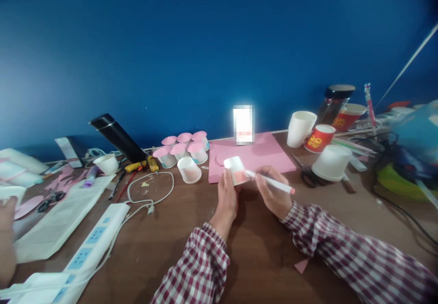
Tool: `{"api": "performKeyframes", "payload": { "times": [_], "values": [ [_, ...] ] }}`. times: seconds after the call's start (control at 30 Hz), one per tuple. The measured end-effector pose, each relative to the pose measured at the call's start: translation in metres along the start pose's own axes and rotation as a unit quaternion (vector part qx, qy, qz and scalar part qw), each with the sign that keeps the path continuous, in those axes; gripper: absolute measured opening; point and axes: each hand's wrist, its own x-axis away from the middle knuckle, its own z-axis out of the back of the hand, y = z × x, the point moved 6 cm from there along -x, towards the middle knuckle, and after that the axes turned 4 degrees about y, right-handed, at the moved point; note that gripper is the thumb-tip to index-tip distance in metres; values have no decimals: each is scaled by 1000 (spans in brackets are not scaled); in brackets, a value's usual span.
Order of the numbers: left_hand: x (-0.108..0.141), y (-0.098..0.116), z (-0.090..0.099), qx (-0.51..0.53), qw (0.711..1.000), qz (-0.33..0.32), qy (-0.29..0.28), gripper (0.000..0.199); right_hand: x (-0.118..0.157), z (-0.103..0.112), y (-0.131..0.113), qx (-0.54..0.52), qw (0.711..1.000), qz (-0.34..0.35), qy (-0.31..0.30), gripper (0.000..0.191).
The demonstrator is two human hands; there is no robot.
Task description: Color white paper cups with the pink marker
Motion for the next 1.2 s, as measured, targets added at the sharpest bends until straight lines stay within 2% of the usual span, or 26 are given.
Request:
{"api": "performKeyframes", "payload": {
  "times": [0.43,0.6,0.8,1.0,1.13,1.2],
  "values": [
    [1,-1,-2,3,1000,8,-15,52,1,-4,-5,-2,999,14,-33,13],
    [1,-1,0,-2,1000,7,-5,54,1,-2,-5,-1,1000,8,-19,13],
    [4,6,-9,13,999,-14,-41,49,1,-6,-7,-10,998,7,-62,14],
    [3,3,-6,8,999,-7,-30,50,1,-4,-6,-14,999,-2,-48,12],
    [3,6,-7,21,998,-25,-52,44,2,-6,-8,-20,996,22,-78,10],
    [3,7,-8,36,998,-23,-54,42,2,-4,-8,-29,997,20,-63,10]
  ]
}}
